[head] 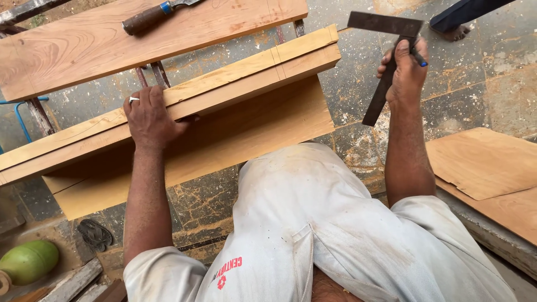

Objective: Measuring and marking wooden boards using a try square and a pencil for construction.

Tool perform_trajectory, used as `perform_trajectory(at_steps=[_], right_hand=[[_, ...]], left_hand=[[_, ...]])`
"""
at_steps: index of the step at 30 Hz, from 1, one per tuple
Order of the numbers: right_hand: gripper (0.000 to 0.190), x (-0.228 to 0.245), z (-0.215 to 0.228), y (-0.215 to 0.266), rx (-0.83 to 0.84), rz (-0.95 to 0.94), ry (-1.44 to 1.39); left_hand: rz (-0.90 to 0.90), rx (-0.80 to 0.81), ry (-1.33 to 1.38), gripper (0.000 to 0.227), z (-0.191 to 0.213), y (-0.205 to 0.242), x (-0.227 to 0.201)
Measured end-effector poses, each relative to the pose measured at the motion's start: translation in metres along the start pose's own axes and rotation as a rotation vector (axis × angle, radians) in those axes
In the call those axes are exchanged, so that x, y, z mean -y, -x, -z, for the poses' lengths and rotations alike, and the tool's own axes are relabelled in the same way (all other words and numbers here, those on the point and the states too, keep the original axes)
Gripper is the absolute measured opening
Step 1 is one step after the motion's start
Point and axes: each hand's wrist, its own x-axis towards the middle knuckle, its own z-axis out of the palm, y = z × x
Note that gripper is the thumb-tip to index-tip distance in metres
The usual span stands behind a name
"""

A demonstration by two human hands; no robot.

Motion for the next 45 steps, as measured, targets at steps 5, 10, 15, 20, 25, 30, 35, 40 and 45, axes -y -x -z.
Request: perform_trajectory(at_steps=[5,10,15,20,25,30,35,40,45], right_hand=[[0.028,0.041,0.002,0.023,0.051,0.196,0.009],[0.021,0.068,-0.01,0.048,0.346,0.315,0.072],[0.014,0.071,-0.035,0.068,0.847,0.426,0.084],[0.013,0.14,-0.09,0.096,0.752,1.053,0.664],[0.029,0.109,-0.072,0.076,0.458,1.109,0.624],[0.06,0.061,-0.039,0.048,0.325,0.495,0.046],[0.032,0.016,-0.026,0.022,0.4,0.385,0.151],[0.014,0.03,-0.047,0.004,0.324,0.22,0.161],[0.017,0.031,-0.051,-0.007,0.439,0.204,0.194]], left_hand=[[-0.007,0.054,0.017,0.117,0.023,-0.009,-0.015],[-0.138,-0.035,0.261,0.118,0.06,-0.021,-0.098],[-0.348,0.111,0.936,0.066,0.121,-0.02,-0.192],[-0.415,0.566,1.286,0.045,0.139,-0.013,-0.228],[-0.286,0.332,1.237,0.039,0.121,0.006,-0.243],[-0.167,0.107,0.992,0.038,0.098,0.014,-0.24],[-0.038,-0.068,0.871,0.036,0.087,0.022,-0.233],[0.03,-0.023,0.89,0.036,0.081,0.034,-0.237],[0.057,-0.006,0.906,0.038,0.077,0.044,-0.241]])
